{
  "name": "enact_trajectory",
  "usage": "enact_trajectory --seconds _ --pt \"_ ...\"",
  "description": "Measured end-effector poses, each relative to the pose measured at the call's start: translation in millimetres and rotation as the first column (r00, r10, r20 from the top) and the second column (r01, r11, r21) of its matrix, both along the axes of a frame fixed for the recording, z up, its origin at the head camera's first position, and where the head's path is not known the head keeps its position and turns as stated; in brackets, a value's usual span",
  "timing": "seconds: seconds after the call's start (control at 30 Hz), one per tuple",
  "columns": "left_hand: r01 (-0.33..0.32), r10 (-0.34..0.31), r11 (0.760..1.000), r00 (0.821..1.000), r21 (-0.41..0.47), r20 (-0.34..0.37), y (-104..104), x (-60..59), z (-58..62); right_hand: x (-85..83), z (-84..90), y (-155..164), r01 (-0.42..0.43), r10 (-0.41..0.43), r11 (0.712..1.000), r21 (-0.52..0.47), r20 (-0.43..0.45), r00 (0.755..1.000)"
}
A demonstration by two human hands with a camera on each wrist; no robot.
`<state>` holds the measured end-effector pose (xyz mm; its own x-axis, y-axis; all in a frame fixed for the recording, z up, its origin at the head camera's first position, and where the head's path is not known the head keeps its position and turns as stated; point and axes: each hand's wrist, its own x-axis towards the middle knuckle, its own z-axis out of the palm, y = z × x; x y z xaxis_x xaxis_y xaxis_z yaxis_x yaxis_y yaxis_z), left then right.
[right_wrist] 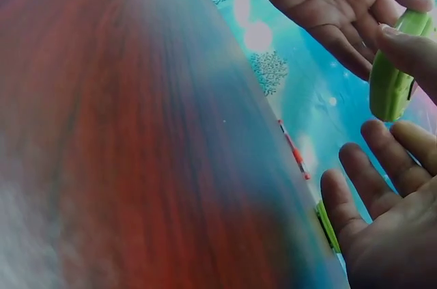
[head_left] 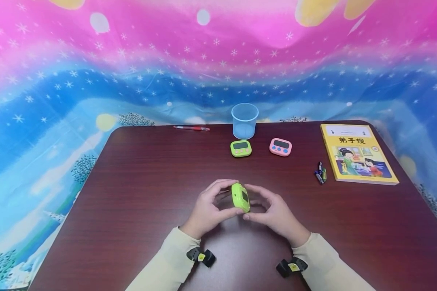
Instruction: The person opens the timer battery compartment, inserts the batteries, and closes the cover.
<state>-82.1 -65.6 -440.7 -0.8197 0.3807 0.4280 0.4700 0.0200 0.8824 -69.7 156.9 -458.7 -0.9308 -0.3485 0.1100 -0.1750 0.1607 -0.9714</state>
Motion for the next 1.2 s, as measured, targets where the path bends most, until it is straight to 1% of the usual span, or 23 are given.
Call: enact_trajectory --seconds 0.07,0.23,0.43,0.57,0.7,0.87,0.97,1.03,1.13,1.2 --pt "0.014 -0.014 1.0 1.0 0.019 0.006 0 -0.5 -0.2 -0.1 -0.3 1 -0.005 0.005 1.0 -0.006 0.009 1.0" --pt "0.021 -0.021 0.999 1.0 0.03 0.02 -2 -2.2 -1.1 -2.6 0.3 5 0.009 -0.01 1.0 -0.018 -0.027 1.0" --pt "-0.001 0.001 1.0 0.999 -0.008 0.051 -6 -3.6 -1.6 -5.2 3.2 11 0.037 -0.037 0.999 -0.001 -0.067 0.997" --pt "-0.004 0.006 1.0 0.998 -0.026 0.064 -7 -5.2 -3.0 -5.5 6.2 13 0.057 -0.057 0.998 -0.003 -0.087 0.995" --pt "-0.006 0.01 0.998 0.997 -0.055 0.076 -9 -6.5 -4.3 -3.9 10.7 14 0.091 -0.092 0.996 -0.009 -0.089 0.992" --pt "-0.011 0.019 0.996 0.996 -0.088 0.092 -10 -6.4 -4.7 -2.6 13.9 15 0.096 -0.098 0.995 -0.035 -0.094 0.991" --pt "-0.017 0.026 0.997 0.994 -0.08 0.105 -10 -5.6 -4.3 -1.7 14.2 13 0.081 -0.086 0.993 -0.089 -0.058 0.995" --pt "-0.035 0.041 0.998 0.992 -0.06 0.115 -9 -4.7 -4.3 -0.3 14.8 11 0.09 -0.094 0.987 -0.13 -0.021 0.995" --pt "-0.081 0.083 0.997 0.989 -0.017 0.126 -5 -2.6 -4.6 2.4 15.9 8 0.145 -0.139 0.973 -0.18 0.043 0.989" --pt "-0.13 0.129 0.991 0.984 0.005 0.125 -1 -0.7 -5.6 3.6 16.1 5 0.186 -0.176 0.963 -0.195 0.066 0.982"
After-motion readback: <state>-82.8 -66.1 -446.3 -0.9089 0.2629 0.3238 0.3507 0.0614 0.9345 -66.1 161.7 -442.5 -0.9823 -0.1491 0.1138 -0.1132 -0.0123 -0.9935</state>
